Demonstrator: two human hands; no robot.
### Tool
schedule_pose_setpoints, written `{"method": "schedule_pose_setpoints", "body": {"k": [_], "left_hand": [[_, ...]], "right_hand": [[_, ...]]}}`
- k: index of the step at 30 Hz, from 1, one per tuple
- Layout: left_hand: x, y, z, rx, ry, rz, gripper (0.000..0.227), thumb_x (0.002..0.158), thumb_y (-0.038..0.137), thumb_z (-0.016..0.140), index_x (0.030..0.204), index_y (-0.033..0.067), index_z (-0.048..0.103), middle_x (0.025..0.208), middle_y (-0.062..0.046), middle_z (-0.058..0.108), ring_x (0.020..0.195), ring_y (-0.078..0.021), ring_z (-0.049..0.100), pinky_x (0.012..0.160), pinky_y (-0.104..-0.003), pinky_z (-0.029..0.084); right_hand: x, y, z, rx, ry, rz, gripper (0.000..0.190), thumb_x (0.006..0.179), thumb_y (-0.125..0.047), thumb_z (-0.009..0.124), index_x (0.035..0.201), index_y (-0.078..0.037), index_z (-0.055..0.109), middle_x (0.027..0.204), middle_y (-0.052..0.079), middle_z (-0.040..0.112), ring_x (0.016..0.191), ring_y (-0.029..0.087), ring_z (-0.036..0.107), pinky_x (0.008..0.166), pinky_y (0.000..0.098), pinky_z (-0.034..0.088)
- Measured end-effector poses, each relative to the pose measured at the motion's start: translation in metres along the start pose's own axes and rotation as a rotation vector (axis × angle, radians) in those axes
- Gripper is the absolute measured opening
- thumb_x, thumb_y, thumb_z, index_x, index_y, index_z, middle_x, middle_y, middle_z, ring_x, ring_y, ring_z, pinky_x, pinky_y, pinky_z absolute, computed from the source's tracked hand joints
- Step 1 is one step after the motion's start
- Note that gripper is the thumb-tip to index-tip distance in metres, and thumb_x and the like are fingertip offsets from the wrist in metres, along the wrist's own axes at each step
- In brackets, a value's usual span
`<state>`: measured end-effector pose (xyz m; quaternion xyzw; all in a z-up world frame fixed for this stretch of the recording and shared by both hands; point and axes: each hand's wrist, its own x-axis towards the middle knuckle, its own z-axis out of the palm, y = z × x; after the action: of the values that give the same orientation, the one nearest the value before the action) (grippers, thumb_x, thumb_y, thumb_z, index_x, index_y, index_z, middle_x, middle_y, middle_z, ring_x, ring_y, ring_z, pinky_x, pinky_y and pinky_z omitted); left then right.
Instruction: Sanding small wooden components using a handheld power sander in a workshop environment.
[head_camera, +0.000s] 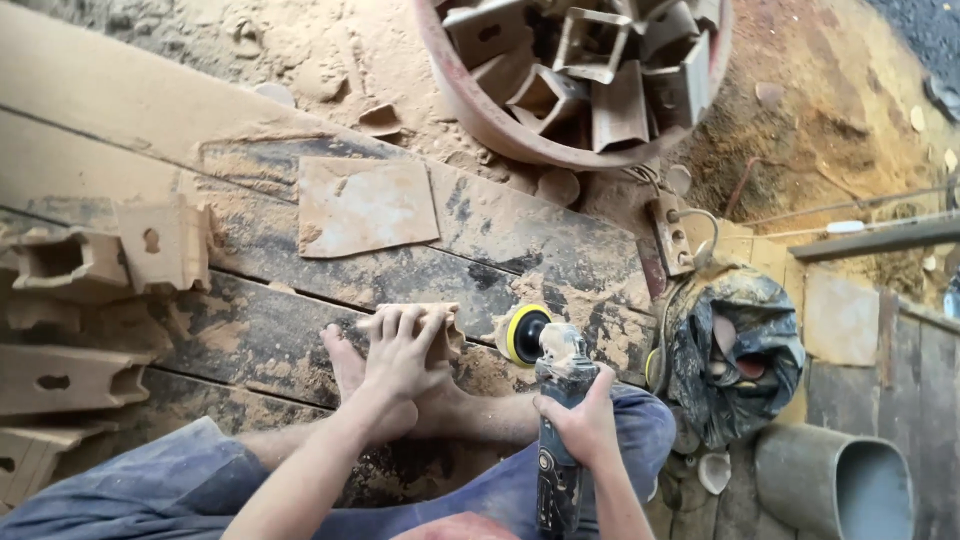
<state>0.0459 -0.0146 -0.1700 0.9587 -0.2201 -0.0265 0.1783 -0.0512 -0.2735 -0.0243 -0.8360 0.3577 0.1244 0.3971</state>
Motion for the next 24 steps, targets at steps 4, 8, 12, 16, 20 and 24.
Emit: {"method": "schedule_pose_setpoints", "body": {"k": [4, 8, 12, 16, 20, 24], "left_hand": [[0.006, 0.008, -0.052, -0.107, -0.478, 0.096, 0.062, 0.098, 0.061, 0.028, 0.157, 0.0442, 0.035, 0.161, -0.006, 0.038, 0.134, -0.0449, 0.035, 0.114, -0.065, 0.023], [0.025, 0.013, -0.064, -0.334, -0.529, 0.083, 0.084, 0.083, 0.023, 0.067, 0.159, 0.0282, 0.034, 0.164, -0.009, 0.035, 0.146, -0.0301, 0.041, 0.112, -0.05, 0.042], [0.051, 0.063, -0.126, 0.021, -0.649, 0.173, 0.066, 0.069, 0.036, 0.073, 0.131, 0.0178, 0.063, 0.113, -0.001, 0.069, 0.103, -0.0222, 0.066, 0.083, -0.039, 0.057], [0.074, 0.066, -0.105, 0.173, -0.951, 0.096, 0.102, 0.072, 0.066, 0.08, 0.155, 0.0219, 0.04, 0.152, -0.014, 0.044, 0.14, -0.0306, 0.04, 0.116, -0.047, 0.037], [0.081, 0.046, -0.061, 0.107, -1.222, -0.058, 0.146, 0.061, 0.068, 0.084, 0.165, 0.0119, -0.003, 0.173, -0.01, 0.001, 0.16, -0.0261, 0.01, 0.131, -0.036, 0.014], [0.076, 0.037, -0.1, -0.023, -0.904, -0.056, 0.092, 0.059, 0.057, 0.087, 0.134, 0.0158, 0.054, 0.128, -0.01, 0.067, 0.116, -0.0309, 0.064, 0.096, -0.044, 0.055]], "right_hand": [[-0.005, 0.014, -0.008, 0.045, 0.001, -0.015, 0.092, 0.066, -0.028, 0.089, 0.134, -0.009, 0.031, 0.128, 0.015, 0.059, 0.116, 0.029, 0.062, 0.104, 0.0428, 0.051], [-0.004, 0.012, -0.009, 0.074, -0.004, -0.046, 0.092, 0.065, -0.028, 0.087, 0.136, -0.009, 0.032, 0.131, 0.015, 0.059, 0.119, 0.028, 0.061, 0.104, 0.0425, 0.049], [-0.01, 0.02, -0.016, 0.078, 0.01, -0.05, 0.099, 0.063, -0.03, 0.088, 0.14, -0.009, 0.029, 0.134, 0.015, 0.055, 0.122, 0.028, 0.058, 0.107, 0.0429, 0.047], [-0.015, 0.015, -0.022, 0.111, 0.023, -0.053, 0.092, 0.064, -0.027, 0.087, 0.134, -0.009, 0.031, 0.128, 0.014, 0.058, 0.116, 0.028, 0.061, 0.103, 0.0438, 0.05], [-0.026, 0.016, -0.028, 0.115, 0.01, -0.004, 0.092, 0.065, -0.027, 0.086, 0.135, -0.009, 0.03, 0.128, 0.014, 0.056, 0.116, 0.028, 0.06, 0.102, 0.0443, 0.052], [-0.018, 0.028, -0.023, 0.096, 0.028, -0.051, 0.094, 0.062, -0.03, 0.088, 0.136, -0.007, 0.033, 0.129, 0.015, 0.055, 0.12, 0.03, 0.059, 0.103, 0.0441, 0.049]]}}
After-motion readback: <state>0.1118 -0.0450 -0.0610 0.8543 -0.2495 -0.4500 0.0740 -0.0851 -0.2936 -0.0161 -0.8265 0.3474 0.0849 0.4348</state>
